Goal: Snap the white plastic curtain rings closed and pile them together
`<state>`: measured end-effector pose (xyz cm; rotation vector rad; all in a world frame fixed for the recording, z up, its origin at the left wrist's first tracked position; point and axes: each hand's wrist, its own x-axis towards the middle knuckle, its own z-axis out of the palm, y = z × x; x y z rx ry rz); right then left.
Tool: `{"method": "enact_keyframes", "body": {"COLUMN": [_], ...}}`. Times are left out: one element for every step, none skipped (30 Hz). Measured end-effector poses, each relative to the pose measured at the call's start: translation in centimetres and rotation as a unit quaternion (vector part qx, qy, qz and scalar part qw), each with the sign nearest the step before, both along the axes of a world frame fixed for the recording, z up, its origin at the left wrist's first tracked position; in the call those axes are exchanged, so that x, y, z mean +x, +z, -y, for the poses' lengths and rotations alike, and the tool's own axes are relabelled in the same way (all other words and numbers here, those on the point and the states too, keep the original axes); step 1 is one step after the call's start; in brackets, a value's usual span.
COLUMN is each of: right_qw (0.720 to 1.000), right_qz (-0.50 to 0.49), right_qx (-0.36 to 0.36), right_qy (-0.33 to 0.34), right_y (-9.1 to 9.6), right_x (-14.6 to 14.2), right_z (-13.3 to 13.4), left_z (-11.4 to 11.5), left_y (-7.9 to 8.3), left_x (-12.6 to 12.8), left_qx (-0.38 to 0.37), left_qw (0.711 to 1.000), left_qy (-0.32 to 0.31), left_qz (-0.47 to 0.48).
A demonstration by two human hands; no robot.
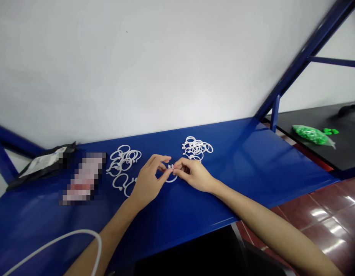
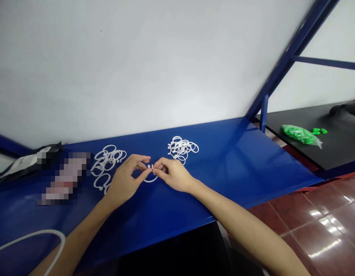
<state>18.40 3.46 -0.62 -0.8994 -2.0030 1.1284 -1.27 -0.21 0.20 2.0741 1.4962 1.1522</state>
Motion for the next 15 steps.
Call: {"method": "enact_keyframes", "body": {"right_qw": [1.000, 1.000, 1.000, 0.999, 0.999, 0.999, 0.999, 0.999, 0.999, 0.999, 0.999, 0.999, 0.999, 0.999, 0.999], "right_qz": [-0.009, -0.015, -0.020, -0.025, -0.028, -0.031, -0.034, -0.036, -0.037, -0.038, -0.038, -0.037, -0.035, -0.032, -0.029], "right_qx": [0.000, 0.003, 0.008, 0.012, 0.014, 0.015, 0.015, 0.014, 0.013, 0.011, 0.009, 0.009, 0.012, 0.021, 0.034], "right_qy": [-0.005, -0.013, -0.020, -0.026, -0.030, -0.030, -0.027, -0.022, -0.016, -0.012, -0.010, -0.007, -0.003, 0.001, 0.008], "right_y": [0.11, 0.23, 0.34, 0.43, 0.50, 0.53, 0.54, 0.51, 0.47, 0.42, 0.36, 0.31, 0.26, 0.22, 0.18], "right_x": [0.03, 0.06, 0.10, 0.13, 0.17, 0.21, 0.23, 0.26, 0.28, 0.30, 0.33, 0.38, 0.44, 0.52, 0.61], "right_z": [-0.02, -0.04, -0.05, -0.06, -0.06, -0.06, -0.04, -0.03, -0.01, 0.01, 0.02, 0.03, 0.02, 0.00, -0.02], "left_z": [-0.03, -0.06, -0.07, -0.08, -0.06, -0.04, -0.01, 0.02, 0.05, 0.08, 0.12, 0.17, 0.23, 0.32, 0.42], "left_y": [0.08, 0.17, 0.26, 0.35, 0.44, 0.52, 0.58, 0.61, 0.61, 0.57, 0.49, 0.37, 0.20, -0.01, -0.26], "left_x": [-0.05, -0.12, -0.20, -0.27, -0.34, -0.39, -0.41, -0.40, -0.36, -0.29, -0.18, -0.05, 0.09, 0.24, 0.38], "left_qx": [-0.023, -0.049, -0.075, -0.098, -0.115, -0.124, -0.128, -0.127, -0.125, -0.121, -0.114, -0.103, -0.088, -0.068, -0.044], "left_qw": [1.000, 0.998, 0.996, 0.993, 0.991, 0.989, 0.988, 0.988, 0.988, 0.989, 0.990, 0.992, 0.994, 0.996, 0.998], "left_qy": [0.012, 0.019, 0.021, 0.017, 0.011, 0.004, -0.003, -0.008, -0.011, -0.012, -0.010, -0.008, -0.006, -0.006, -0.007], "left_qz": [0.017, 0.032, 0.045, 0.057, 0.068, 0.078, 0.085, 0.089, 0.090, 0.086, 0.079, 0.070, 0.060, 0.049, 0.038]}}
